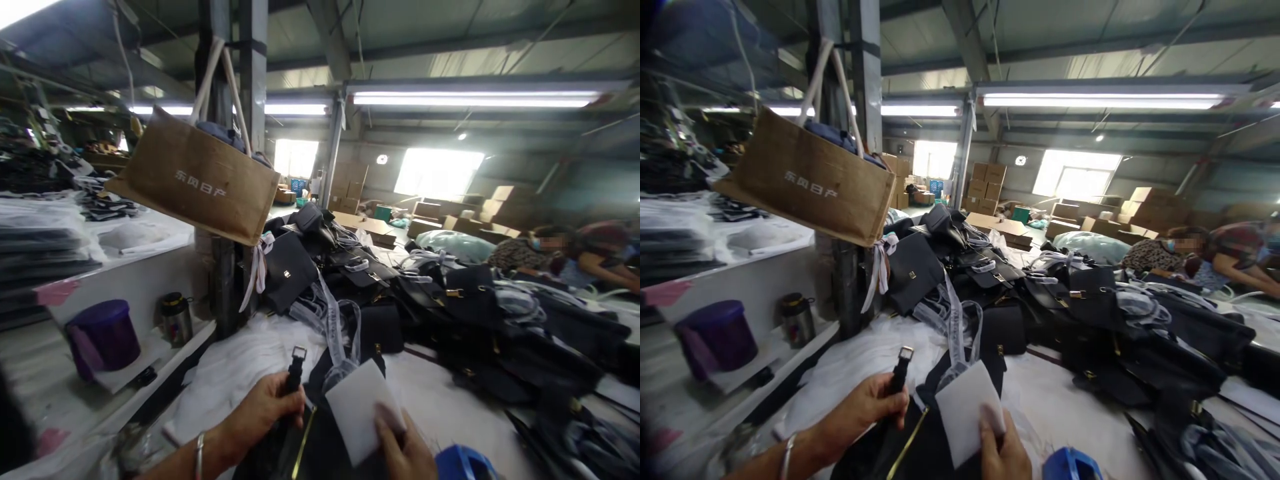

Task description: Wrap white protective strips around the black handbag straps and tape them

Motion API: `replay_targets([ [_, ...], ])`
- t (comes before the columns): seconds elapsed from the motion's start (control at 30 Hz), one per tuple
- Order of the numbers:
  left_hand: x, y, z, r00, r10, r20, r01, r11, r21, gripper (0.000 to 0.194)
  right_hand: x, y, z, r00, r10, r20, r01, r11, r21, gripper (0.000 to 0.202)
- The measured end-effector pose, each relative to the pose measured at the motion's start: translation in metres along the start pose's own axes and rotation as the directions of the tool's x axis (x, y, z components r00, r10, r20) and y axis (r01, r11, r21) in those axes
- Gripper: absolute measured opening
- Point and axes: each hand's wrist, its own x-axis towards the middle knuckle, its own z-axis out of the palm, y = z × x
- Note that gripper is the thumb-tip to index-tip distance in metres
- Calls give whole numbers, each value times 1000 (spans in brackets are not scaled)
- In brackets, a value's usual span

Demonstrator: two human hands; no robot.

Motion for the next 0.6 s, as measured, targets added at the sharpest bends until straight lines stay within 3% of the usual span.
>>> replay_targets([
  [0.07, -9, 6, 1, 998, 57, -23, -59, 992, -108, 32, 5, -17, 7, 997, -22, 73, 17, 998, 67, 46],
  [0.13, -15, 13, 1, 986, 164, -33, -162, 985, 52, 30, 5, -35, 21, 967, -87, 239, 52, 987, 149, 41],
  [0.2, -20, 18, 0, 944, 328, -45, -298, 900, 318, 21, 2, -52, 38, 902, -143, 408, 46, 970, 239, 33],
  [0.27, -21, 19, -1, 875, 482, -43, -379, 738, 558, 22, -2, -67, 50, 819, -172, 548, -22, 944, 329, 25],
  [0.33, -21, 16, 0, 831, 554, -48, -389, 641, 662, 27, -3, -77, 55, 749, -199, 632, -101, 908, 406, 21],
  [0.37, -21, 13, 1, 825, 558, -85, -380, 660, 648, 26, -3, -80, 55, 725, -212, 655, -133, 890, 435, 21],
  [0.43, -17, 7, 3, 839, 485, -247, -336, 818, 467, 27, -3, -83, 52, 696, -218, 685, -192, 862, 470, 26],
  [0.5, -12, 1, 3, 876, 291, -385, -264, 957, 122, 51, -3, -82, 50, 672, -198, 713, -259, 840, 477, 37],
  [0.53, -9, -2, 2, 903, 190, -385, -228, 972, -56, 66, -3, -81, 49, 668, -181, 722, -287, 832, 475, 43],
  [0.6, -2, -5, -3, 976, 48, -214, -117, 940, -321, 75, -3, -76, 50, 677, -148, 721, -323, 820, 472, 53],
])
